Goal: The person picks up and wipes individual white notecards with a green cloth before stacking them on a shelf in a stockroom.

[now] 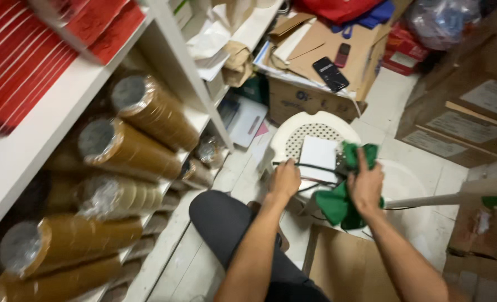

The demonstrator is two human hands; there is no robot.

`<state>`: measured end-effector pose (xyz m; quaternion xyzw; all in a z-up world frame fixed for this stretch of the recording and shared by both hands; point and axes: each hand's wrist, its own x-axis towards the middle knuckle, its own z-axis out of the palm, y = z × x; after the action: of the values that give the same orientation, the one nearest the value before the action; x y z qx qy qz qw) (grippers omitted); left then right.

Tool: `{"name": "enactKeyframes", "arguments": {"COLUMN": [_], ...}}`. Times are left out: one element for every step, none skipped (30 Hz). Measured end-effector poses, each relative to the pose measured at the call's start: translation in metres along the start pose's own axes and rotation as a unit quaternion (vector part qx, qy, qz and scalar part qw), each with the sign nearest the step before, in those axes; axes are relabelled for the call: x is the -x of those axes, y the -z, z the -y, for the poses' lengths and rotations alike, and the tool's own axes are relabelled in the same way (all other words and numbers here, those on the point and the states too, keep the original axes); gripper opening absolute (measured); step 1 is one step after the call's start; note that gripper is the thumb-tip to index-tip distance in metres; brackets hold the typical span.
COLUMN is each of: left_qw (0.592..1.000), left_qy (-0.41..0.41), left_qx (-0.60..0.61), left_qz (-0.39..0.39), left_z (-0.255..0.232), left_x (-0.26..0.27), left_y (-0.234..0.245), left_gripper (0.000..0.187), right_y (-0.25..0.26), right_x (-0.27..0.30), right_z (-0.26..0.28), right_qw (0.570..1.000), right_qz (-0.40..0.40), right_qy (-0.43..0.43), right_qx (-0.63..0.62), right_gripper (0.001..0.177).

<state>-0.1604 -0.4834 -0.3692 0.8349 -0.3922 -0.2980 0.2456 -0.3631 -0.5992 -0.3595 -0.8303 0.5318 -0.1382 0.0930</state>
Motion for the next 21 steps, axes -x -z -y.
{"name": "enactKeyframes", "arguments": {"left_qw": [1.0,0.998,0.992,0.992,0.992,0.991,0.991,0.989,0.986,0.987,0.984,0.979,0.979,0.979,0.977,0.976,0.971,0.967,0.967,0.961,0.954], "left_qy": [-0.006,0.047,0.1,0.097,0.086,0.076,0.075,0.071,0.068,0.066,0.052,0.035,0.032,0.0,-0.033,-0.034,-0.043,-0.046,-0.042,-0.068,-0.095], "left_qx": [-0.001,0.028,0.056,0.056,0.085,0.114,0.112,0.122,0.133,0.129,0.143,0.162,0.162,0.156,0.15,0.154,0.171,0.185,0.186,0.191,0.196], "left_qz": [0.003,0.026,0.049,0.052,0.028,0.003,0.004,-0.033,-0.071,-0.066,-0.093,-0.121,-0.117,-0.132,-0.147,-0.15,-0.16,-0.166,-0.166,-0.187,-0.208], "left_z": [0.008,0.017,0.026,0.032,0.038,0.045,0.038,0.032,0.027,0.017,0.007,-0.008,-0.005,-0.007,-0.009,-0.013,-0.017,-0.014,-0.023,-0.031,-0.04], "left_x": [-0.012,-0.02,-0.028,-0.037,-0.044,-0.051,-0.049,-0.044,-0.04,-0.033,-0.026,-0.02,-0.013,-0.015,-0.016,-0.021,-0.026,-0.024,-0.009,0.0,0.01], "left_y": [-0.019,-0.04,-0.06,-0.078,-0.096,-0.113,-0.111,-0.109,-0.106,-0.094,-0.082,-0.072,-0.069,-0.064,-0.057,-0.055,-0.052,-0.049,-0.033,-0.012,0.009], "left_gripper": [0.045,0.055,0.065,0.065,0.056,0.047,0.047,0.041,0.035,0.035,0.032,0.029,0.029,0.024,0.02,0.02,0.018,0.017,0.017,0.016,0.015], "right_y": [-0.005,-0.009,-0.014,-0.027,-0.04,-0.053,-0.055,-0.057,-0.059,-0.061,-0.062,-0.06,-0.059,-0.056,-0.053,-0.045,-0.037,-0.031,-0.023,-0.016,-0.008], "right_x": [0.002,0.008,0.013,0.016,0.02,0.024,0.022,0.022,0.023,0.023,0.023,0.021,0.03,0.027,0.025,0.02,0.016,0.02,0.022,0.016,0.012], "right_z": [0.003,0.006,0.009,0.003,-0.002,-0.005,-0.005,-0.004,-0.002,0.0,0.002,0.001,0.003,0.005,0.008,0.009,0.01,0.014,0.015,0.021,0.028], "right_qw": [1.0,0.998,0.993,0.993,0.988,0.982,0.982,0.98,0.978,0.978,0.979,0.98,0.98,0.98,0.979,0.98,0.981,0.982,0.981,0.986,0.99], "right_qz": [-0.004,0.042,0.087,0.087,0.126,0.165,0.164,0.173,0.181,0.182,0.18,0.175,0.174,0.175,0.177,0.174,0.167,0.168,0.171,0.144,0.116], "right_qy": [-0.005,0.003,0.012,0.008,-0.005,-0.016,-0.018,-0.028,-0.038,-0.043,-0.039,-0.033,-0.038,-0.038,-0.037,-0.035,-0.043,-0.051,-0.049,-0.045,-0.04], "right_qx": [0.001,0.043,0.084,0.084,0.09,0.094,0.093,0.093,0.093,0.091,0.089,0.091,0.092,0.091,0.089,0.092,0.083,0.071,0.072,0.069,0.066], "right_gripper": [0.08,0.079,0.079,0.079,0.078,0.077,0.077,0.075,0.073,0.073,0.071,0.07,0.07,0.073,0.075,0.075,0.072,0.068,0.068,0.07,0.071]}}
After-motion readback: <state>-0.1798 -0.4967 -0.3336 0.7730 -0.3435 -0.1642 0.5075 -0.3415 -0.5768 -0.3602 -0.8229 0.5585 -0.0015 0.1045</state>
